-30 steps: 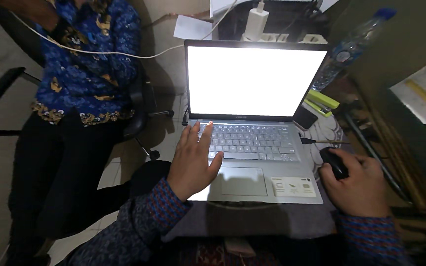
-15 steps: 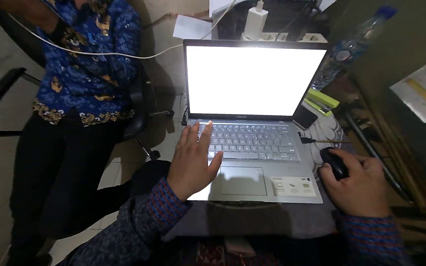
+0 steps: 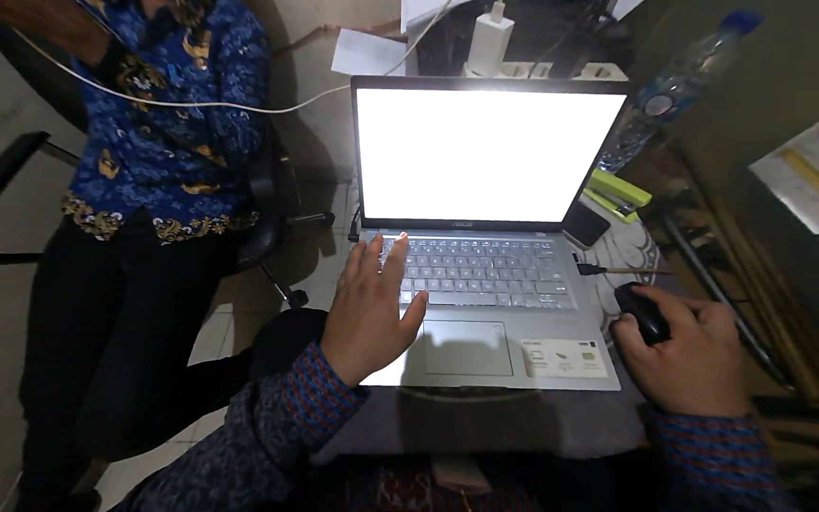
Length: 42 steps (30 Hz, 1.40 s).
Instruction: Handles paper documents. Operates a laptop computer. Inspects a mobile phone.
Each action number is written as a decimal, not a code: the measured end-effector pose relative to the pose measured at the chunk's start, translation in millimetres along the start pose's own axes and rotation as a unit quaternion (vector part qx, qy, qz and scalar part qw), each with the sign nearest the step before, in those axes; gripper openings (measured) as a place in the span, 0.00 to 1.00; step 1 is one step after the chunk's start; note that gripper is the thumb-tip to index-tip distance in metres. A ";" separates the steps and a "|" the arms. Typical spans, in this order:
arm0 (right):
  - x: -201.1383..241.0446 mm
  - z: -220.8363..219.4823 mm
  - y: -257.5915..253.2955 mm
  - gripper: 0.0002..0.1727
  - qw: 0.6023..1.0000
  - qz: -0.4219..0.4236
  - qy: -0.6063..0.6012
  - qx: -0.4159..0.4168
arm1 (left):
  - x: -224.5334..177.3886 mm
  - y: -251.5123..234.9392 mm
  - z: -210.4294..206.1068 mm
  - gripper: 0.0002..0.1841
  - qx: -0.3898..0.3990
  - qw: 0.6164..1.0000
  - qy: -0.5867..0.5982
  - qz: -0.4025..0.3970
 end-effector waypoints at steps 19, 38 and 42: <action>-2.9 1.1 0.4 0.29 1.000 -0.007 0.000 0.008 | -0.8 -0.2 1.0 0.42 0.000 1.000 0.011 0.005; -2.3 -1.4 -1.4 0.28 0.999 0.029 -0.022 0.015 | -3.8 -0.2 4.3 0.34 0.003 1.000 -0.003 -0.009; -2.8 -2.3 -1.5 0.28 0.999 0.029 -0.022 0.014 | -3.3 -0.2 4.4 0.35 0.006 1.000 -0.006 -0.013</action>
Point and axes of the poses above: each hand's wrist, its own y-axis away from the middle knuckle, its own z-axis out of the back of the hand, x = y × z, the point moved 2 cm from there along -y, towards the middle knuckle, and after that the axes turned 4 degrees about x, right-handed, at the moved point
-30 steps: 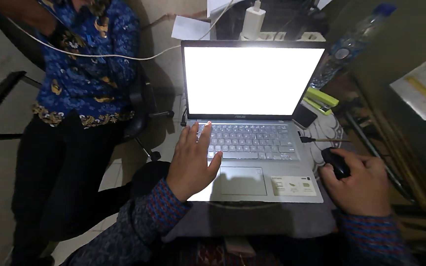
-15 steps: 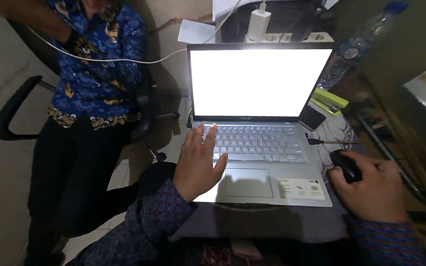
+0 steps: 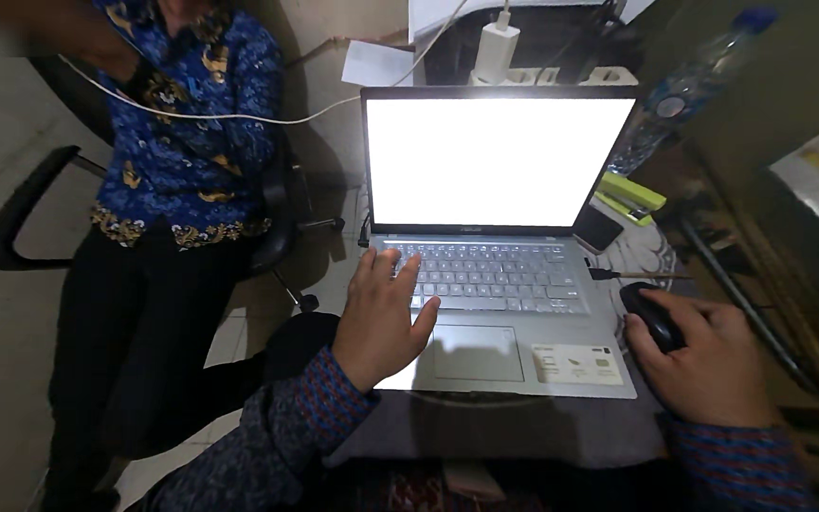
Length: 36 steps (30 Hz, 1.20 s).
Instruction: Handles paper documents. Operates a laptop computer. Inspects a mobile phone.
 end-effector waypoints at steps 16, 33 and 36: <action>1.3 -0.6 -0.1 0.28 1.000 -0.004 0.004 0.001 | 0.3 0.2 -0.5 0.36 0.009 1.000 -0.003 0.009; 0.9 -0.5 0.1 0.28 1.000 0.001 0.005 -0.005 | -1.5 1.4 1.7 0.36 0.013 1.000 -0.001 0.014; 3.3 0.8 0.3 0.28 1.000 -0.003 0.004 -0.002 | -1.3 1.7 1.4 0.36 0.011 1.000 -0.006 0.015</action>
Point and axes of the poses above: each hand's wrist, its own y-axis away from the middle knuckle, its own z-axis out of the back of the hand, x = y × z, the point moved 2 cm from there along -y, towards the middle knuckle, and after that the axes turned 4 degrees about x, right-handed, at the moved point
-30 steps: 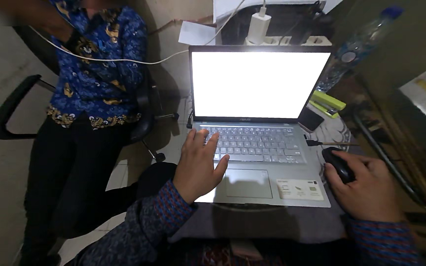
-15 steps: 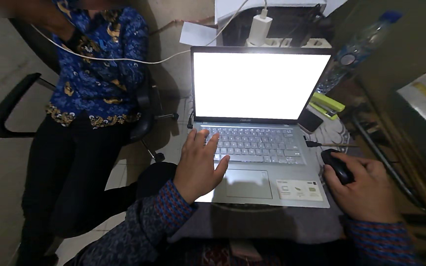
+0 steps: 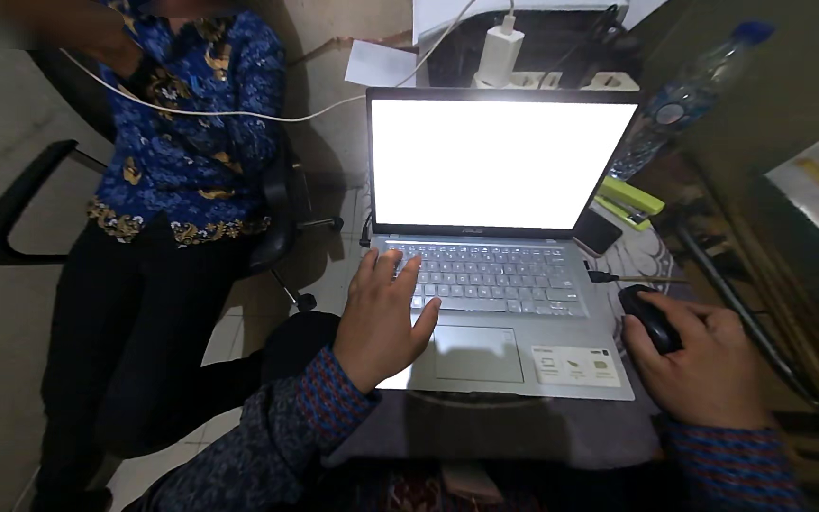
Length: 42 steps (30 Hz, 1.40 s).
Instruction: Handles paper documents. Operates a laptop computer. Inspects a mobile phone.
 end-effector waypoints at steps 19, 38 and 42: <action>3.6 5.4 -1.4 0.39 0.999 0.001 0.040 -0.014 | -8.8 29.4 5.9 0.39 -0.010 0.999 -0.001 -0.043; 95.2 -21.4 28.9 0.35 0.990 0.133 -0.029 0.036 | -13.0 19.4 8.0 0.46 -0.005 0.999 -0.026 -0.027; 97.4 -20.4 25.9 0.36 0.990 0.129 -0.037 0.053 | -11.0 -1.5 7.3 0.49 0.008 1.000 -0.020 0.006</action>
Point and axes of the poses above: each hand's wrist, its own y-axis away from the middle knuckle, its own z-axis out of the back of the hand, x = y × z, the point moved 2 cm from there along -y, towards the middle knuckle, and after that the axes turned 4 degrees about x, right-handed, at the moved point
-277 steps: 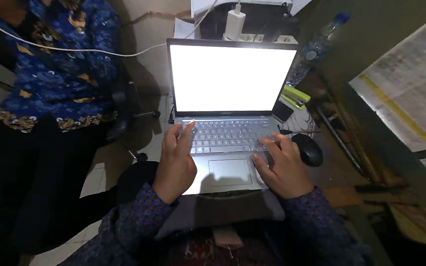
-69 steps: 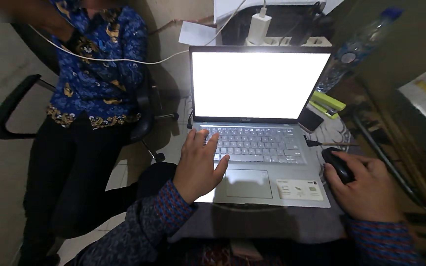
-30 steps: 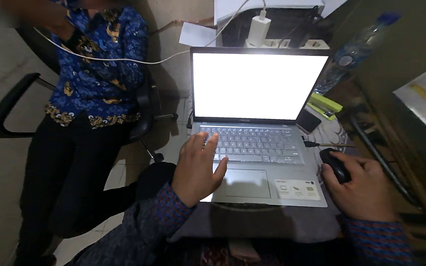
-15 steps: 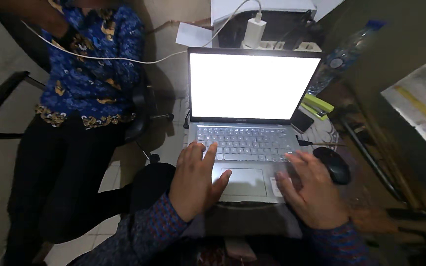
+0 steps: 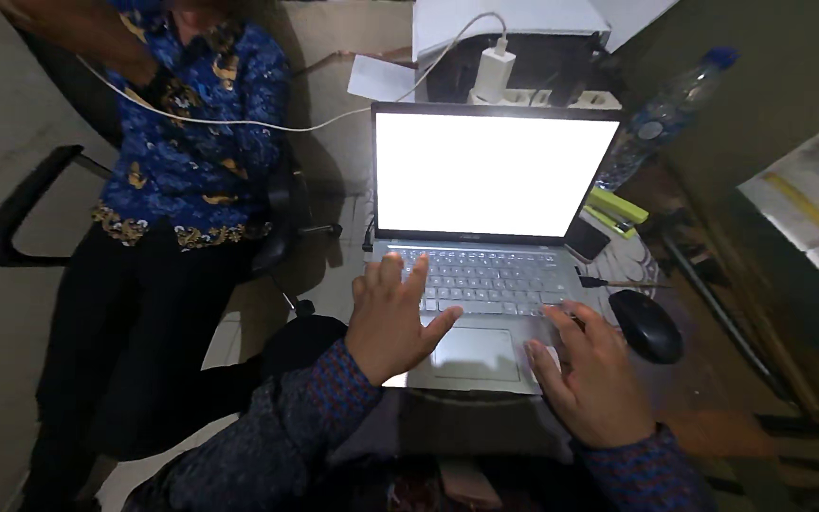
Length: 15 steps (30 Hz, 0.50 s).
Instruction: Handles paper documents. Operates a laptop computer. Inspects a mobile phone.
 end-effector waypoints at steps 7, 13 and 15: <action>3.5 6.8 -24.0 0.42 0.999 0.014 0.021 0.025 | 0.0 -7.5 -2.3 0.54 0.026 0.999 -0.018 0.027; 1.0 -5.1 -27.3 0.45 0.999 0.008 0.018 0.043 | 3.1 6.2 -1.9 0.51 0.017 1.000 -0.002 -0.011; 3.3 -2.8 -21.0 0.43 0.999 0.008 0.007 0.042 | 4.5 8.9 -3.3 0.50 0.012 1.000 -0.002 -0.020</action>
Point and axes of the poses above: each hand's wrist, its own y-axis away from the middle knuckle, its own z-axis out of the back of the hand, x = y × z, the point moved 2 cm from there along -y, towards the middle knuckle, and after that the axes turned 4 degrees about x, right-handed, at the moved point
